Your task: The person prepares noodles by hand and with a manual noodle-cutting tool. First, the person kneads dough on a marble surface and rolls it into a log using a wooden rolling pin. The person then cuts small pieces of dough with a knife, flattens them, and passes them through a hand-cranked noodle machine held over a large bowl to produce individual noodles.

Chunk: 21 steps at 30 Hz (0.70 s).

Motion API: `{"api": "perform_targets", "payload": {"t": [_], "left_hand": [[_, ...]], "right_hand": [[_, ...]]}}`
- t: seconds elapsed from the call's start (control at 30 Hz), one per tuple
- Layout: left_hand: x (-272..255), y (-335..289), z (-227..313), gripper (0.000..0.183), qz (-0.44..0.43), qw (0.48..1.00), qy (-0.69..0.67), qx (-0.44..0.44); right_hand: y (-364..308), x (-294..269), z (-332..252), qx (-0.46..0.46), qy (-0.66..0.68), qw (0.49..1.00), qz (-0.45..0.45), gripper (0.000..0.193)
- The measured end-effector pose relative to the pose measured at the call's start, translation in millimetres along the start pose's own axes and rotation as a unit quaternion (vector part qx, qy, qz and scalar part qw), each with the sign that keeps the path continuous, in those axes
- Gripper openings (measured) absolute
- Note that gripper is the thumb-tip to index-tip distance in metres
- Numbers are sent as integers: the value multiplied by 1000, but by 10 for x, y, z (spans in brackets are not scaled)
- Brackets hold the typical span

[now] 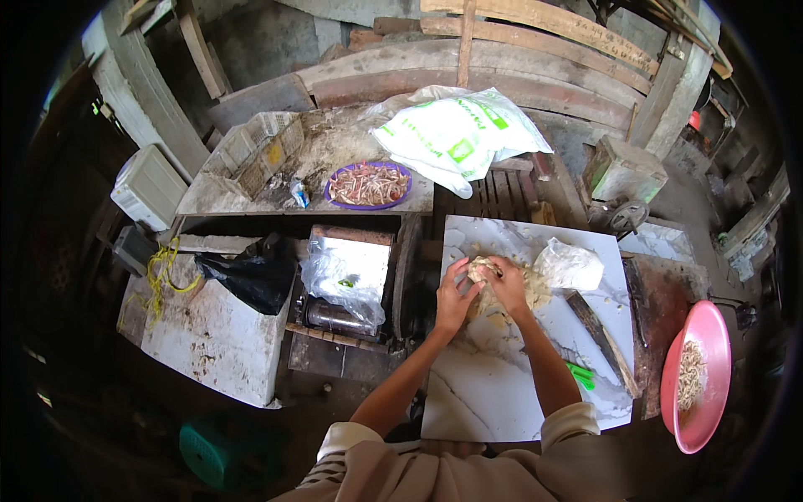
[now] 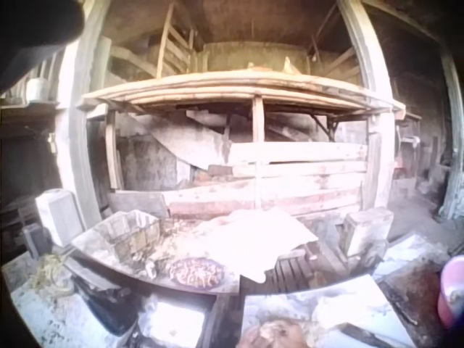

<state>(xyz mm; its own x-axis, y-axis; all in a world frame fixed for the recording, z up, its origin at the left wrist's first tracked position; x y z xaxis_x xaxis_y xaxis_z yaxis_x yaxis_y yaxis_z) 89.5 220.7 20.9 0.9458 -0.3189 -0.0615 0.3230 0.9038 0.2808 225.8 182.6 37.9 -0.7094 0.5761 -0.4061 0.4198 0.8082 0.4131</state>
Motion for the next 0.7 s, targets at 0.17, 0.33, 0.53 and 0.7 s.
{"api": "perform_targets", "payload": {"t": [0.17,0.33,0.53,0.7], "left_hand": [[162,27,88,51,-35,998,-29,-45],[31,-1,50,39,6,1000,-23,-20],[79,45,125,33,12,996,84,-7],[162,114,228,35,-10,997,75,12]], "right_hand": [[8,-108,143,75,67,995,8,29],[-8,-23,67,151,38,985,-79,42],[43,-37,38,49,-4,995,-89,54],[-34,-115,148,207,176,962,-12,42]]}}
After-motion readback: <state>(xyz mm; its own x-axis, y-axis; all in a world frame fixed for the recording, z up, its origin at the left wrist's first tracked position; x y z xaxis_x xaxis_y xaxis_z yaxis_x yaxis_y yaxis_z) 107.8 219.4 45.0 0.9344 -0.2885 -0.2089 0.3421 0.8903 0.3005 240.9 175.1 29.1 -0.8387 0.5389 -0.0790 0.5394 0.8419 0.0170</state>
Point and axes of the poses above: each hand's wrist, its own y-axis towards the middle knuckle, its own x-axis out of the palm, z = x × y, the point moved 7 cm from there along y, towards the middle knuckle, and after that the axes turned 7 degrees about y, right-handed, at the moved point
